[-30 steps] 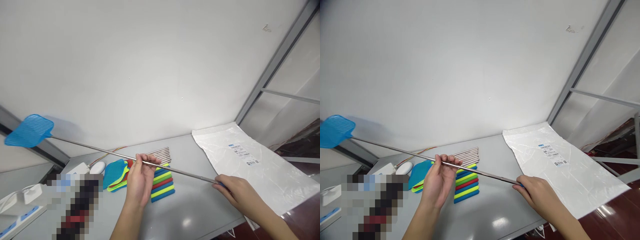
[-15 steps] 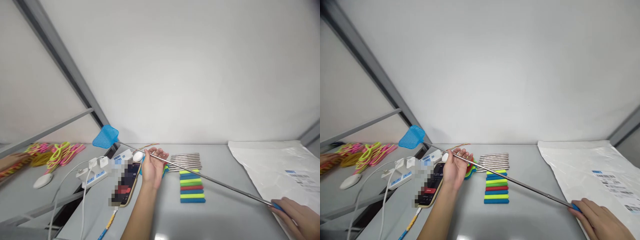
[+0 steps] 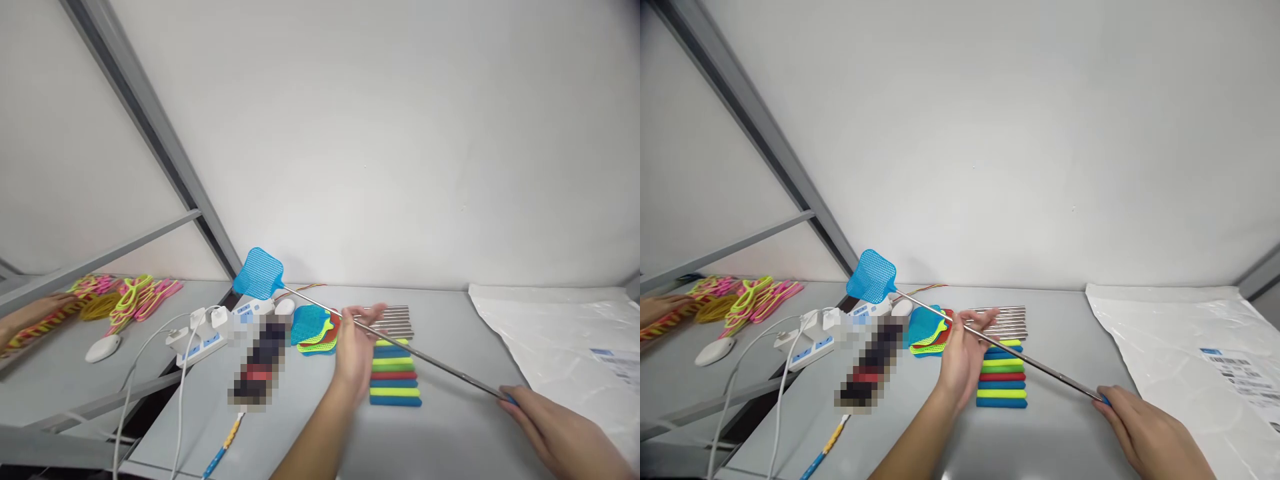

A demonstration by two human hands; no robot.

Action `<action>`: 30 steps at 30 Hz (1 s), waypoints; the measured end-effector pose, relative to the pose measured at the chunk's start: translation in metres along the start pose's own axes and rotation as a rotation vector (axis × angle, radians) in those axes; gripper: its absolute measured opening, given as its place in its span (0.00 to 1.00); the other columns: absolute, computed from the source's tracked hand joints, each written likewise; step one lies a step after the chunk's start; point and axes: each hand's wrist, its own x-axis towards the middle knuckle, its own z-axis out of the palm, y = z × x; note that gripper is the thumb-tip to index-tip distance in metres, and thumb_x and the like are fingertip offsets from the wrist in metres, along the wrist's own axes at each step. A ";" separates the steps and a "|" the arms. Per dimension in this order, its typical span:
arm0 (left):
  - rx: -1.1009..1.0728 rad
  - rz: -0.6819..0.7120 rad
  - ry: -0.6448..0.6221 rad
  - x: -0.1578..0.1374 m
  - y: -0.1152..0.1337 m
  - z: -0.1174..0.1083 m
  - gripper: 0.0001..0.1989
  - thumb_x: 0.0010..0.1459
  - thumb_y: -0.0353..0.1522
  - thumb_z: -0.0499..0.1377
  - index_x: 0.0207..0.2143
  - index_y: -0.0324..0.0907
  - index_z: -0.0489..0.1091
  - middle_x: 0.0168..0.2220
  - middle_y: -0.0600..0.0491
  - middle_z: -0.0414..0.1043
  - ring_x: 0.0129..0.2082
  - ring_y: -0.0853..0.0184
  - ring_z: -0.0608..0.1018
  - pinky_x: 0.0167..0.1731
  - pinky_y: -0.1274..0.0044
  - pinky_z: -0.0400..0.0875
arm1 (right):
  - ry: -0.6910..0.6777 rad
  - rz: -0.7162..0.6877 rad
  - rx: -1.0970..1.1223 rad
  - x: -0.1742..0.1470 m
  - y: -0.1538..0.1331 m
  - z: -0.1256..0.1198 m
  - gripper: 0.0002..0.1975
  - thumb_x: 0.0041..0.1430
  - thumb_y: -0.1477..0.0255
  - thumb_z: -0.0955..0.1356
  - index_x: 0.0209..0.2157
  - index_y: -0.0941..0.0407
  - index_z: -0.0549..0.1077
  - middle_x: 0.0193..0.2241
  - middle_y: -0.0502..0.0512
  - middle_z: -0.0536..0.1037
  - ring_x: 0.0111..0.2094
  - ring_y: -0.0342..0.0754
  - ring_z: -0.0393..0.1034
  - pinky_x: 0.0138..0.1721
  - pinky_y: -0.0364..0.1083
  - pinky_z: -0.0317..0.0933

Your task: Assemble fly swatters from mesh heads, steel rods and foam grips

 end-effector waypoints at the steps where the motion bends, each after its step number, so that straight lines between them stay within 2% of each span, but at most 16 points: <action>1: 0.035 -0.049 -0.043 -0.006 -0.004 0.004 0.18 0.62 0.49 0.51 0.35 0.43 0.66 0.45 0.44 0.75 0.46 0.59 0.74 0.43 0.68 0.67 | -0.062 -0.029 0.006 0.000 -0.002 0.001 0.15 0.62 0.56 0.61 0.35 0.49 0.74 0.31 0.48 0.80 0.28 0.46 0.76 0.26 0.41 0.67; 3: 0.107 -0.104 -0.107 -0.011 -0.004 0.005 0.18 0.62 0.47 0.51 0.40 0.42 0.68 0.48 0.42 0.73 0.47 0.59 0.73 0.44 0.68 0.66 | -0.143 -0.043 0.003 -0.003 0.001 0.003 0.14 0.64 0.58 0.61 0.38 0.49 0.73 0.35 0.51 0.80 0.31 0.48 0.77 0.25 0.41 0.67; 5: 0.125 -0.081 -0.116 -0.007 0.009 -0.003 0.19 0.62 0.46 0.52 0.44 0.41 0.69 0.50 0.41 0.72 0.45 0.60 0.74 0.43 0.69 0.67 | -0.136 0.003 -0.014 -0.011 0.010 0.004 0.14 0.64 0.57 0.60 0.39 0.50 0.73 0.36 0.52 0.80 0.34 0.49 0.77 0.28 0.43 0.68; 8: -0.023 0.077 0.005 0.011 0.040 -0.022 0.20 0.62 0.48 0.52 0.45 0.43 0.69 0.50 0.43 0.72 0.39 0.63 0.76 0.41 0.69 0.69 | -0.149 0.032 0.001 -0.023 0.022 0.005 0.14 0.62 0.56 0.62 0.36 0.49 0.73 0.33 0.52 0.79 0.32 0.49 0.76 0.29 0.43 0.69; 10: -0.074 0.209 0.132 0.022 0.052 -0.032 0.18 0.61 0.47 0.53 0.37 0.43 0.70 0.46 0.46 0.74 0.37 0.65 0.76 0.41 0.69 0.69 | -0.152 0.022 0.025 -0.024 0.021 0.005 0.13 0.62 0.57 0.63 0.36 0.49 0.73 0.33 0.51 0.79 0.31 0.49 0.76 0.29 0.43 0.69; 12: -0.040 0.282 0.205 0.024 0.048 -0.033 0.17 0.61 0.47 0.54 0.30 0.42 0.67 0.44 0.48 0.75 0.38 0.65 0.76 0.41 0.71 0.69 | -0.142 0.000 0.051 -0.020 0.010 0.005 0.12 0.63 0.59 0.62 0.37 0.49 0.73 0.33 0.50 0.80 0.31 0.48 0.77 0.30 0.42 0.69; 13: -0.002 0.277 0.202 0.021 0.040 -0.030 0.18 0.61 0.46 0.54 0.28 0.42 0.66 0.44 0.48 0.75 0.40 0.65 0.76 0.42 0.71 0.69 | -0.136 -0.015 0.063 -0.016 0.001 0.005 0.12 0.63 0.60 0.62 0.37 0.49 0.73 0.34 0.50 0.80 0.31 0.47 0.77 0.30 0.42 0.69; 15: 0.090 0.176 0.115 0.011 0.019 -0.021 0.18 0.62 0.46 0.53 0.29 0.41 0.66 0.45 0.46 0.75 0.46 0.62 0.75 0.45 0.70 0.67 | -0.142 -0.048 0.081 -0.007 -0.018 0.004 0.12 0.65 0.61 0.60 0.37 0.50 0.72 0.34 0.50 0.80 0.30 0.46 0.77 0.29 0.41 0.69; 16: 0.119 0.085 0.054 0.004 0.008 -0.016 0.18 0.63 0.46 0.52 0.30 0.41 0.68 0.45 0.44 0.75 0.48 0.60 0.74 0.46 0.69 0.66 | -0.145 -0.059 0.081 -0.002 -0.026 0.004 0.12 0.65 0.62 0.60 0.37 0.50 0.72 0.34 0.50 0.80 0.31 0.47 0.77 0.30 0.42 0.69; 18: 0.138 -0.008 -0.002 -0.007 -0.006 -0.009 0.19 0.63 0.47 0.50 0.37 0.41 0.70 0.48 0.42 0.74 0.51 0.58 0.73 0.47 0.67 0.66 | -0.162 -0.051 0.069 0.004 -0.037 0.002 0.12 0.66 0.63 0.59 0.38 0.50 0.72 0.35 0.51 0.80 0.32 0.47 0.77 0.30 0.42 0.69; 21: 0.105 -0.067 -0.001 -0.011 -0.004 -0.010 0.21 0.62 0.47 0.53 0.48 0.42 0.70 0.54 0.42 0.69 0.53 0.58 0.71 0.49 0.68 0.66 | -0.183 -0.022 0.057 0.004 -0.039 -0.001 0.12 0.67 0.63 0.58 0.38 0.50 0.71 0.34 0.51 0.80 0.31 0.46 0.77 0.29 0.41 0.68; 23: 0.006 -0.019 0.088 -0.006 0.005 -0.016 0.22 0.61 0.48 0.53 0.49 0.44 0.70 0.54 0.43 0.69 0.48 0.60 0.74 0.47 0.68 0.67 | -0.188 -0.017 0.053 0.001 -0.036 -0.003 0.12 0.67 0.63 0.58 0.38 0.50 0.71 0.34 0.50 0.80 0.31 0.46 0.77 0.28 0.41 0.68; 25: -0.075 0.113 0.234 0.001 0.012 -0.020 0.21 0.61 0.48 0.53 0.48 0.46 0.71 0.51 0.46 0.72 0.44 0.63 0.75 0.45 0.68 0.69 | -0.183 -0.018 0.039 -0.001 -0.036 -0.003 0.12 0.67 0.63 0.59 0.38 0.50 0.70 0.34 0.50 0.80 0.31 0.46 0.77 0.28 0.41 0.67; 27: -0.065 0.246 0.361 0.005 0.012 -0.021 0.17 0.61 0.45 0.55 0.46 0.47 0.71 0.47 0.50 0.73 0.43 0.65 0.75 0.45 0.70 0.70 | -0.179 -0.026 0.024 0.002 -0.042 -0.003 0.12 0.67 0.63 0.58 0.39 0.51 0.70 0.34 0.51 0.80 0.31 0.46 0.77 0.27 0.42 0.67; 30: 0.039 0.296 0.382 0.005 0.008 -0.017 0.14 0.60 0.43 0.58 0.44 0.45 0.72 0.45 0.51 0.73 0.43 0.66 0.74 0.44 0.71 0.70 | -0.161 -0.044 -0.003 0.009 -0.055 -0.005 0.13 0.68 0.64 0.57 0.39 0.52 0.70 0.34 0.52 0.80 0.31 0.47 0.77 0.26 0.43 0.66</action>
